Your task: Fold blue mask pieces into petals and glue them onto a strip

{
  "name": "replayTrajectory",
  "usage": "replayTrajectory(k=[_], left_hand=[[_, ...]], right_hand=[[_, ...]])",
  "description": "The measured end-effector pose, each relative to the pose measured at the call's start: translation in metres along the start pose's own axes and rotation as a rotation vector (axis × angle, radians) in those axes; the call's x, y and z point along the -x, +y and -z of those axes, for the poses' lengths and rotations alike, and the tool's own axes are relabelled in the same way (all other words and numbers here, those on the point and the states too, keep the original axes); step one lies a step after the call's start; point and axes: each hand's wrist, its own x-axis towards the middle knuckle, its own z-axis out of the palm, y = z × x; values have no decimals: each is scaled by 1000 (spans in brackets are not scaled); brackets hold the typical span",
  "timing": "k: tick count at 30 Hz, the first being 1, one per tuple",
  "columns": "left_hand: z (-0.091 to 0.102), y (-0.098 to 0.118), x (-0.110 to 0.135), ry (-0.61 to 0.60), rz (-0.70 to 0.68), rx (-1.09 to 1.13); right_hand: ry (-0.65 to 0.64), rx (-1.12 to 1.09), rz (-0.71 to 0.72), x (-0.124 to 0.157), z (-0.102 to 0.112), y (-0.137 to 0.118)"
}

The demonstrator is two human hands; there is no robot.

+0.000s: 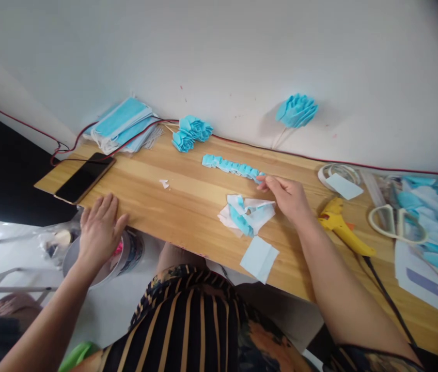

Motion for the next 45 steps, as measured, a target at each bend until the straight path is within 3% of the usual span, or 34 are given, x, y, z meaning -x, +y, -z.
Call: replayTrajectory(k=[4,9,20,27,37,45], left_hand=[[0,11,-9,-50,-37,-58],[3,5,-25,-124,-82,-81],[10,-5,-36,-39,-108,-96],[3,-4,-42,48,-89,-132],[-2,-3,-46,40,8,-142],[-1,-9,-46,-1,-16,-208]], right_hand=[[-5,20,-9,1,-3,0],[-19,30,-19,1,-4,4],[9,13,-38,-1,-1,8],[-5,20,-32,0,0,10],[-12,47,-16,1,1,5],[-16,17,16,2,1,-3]])
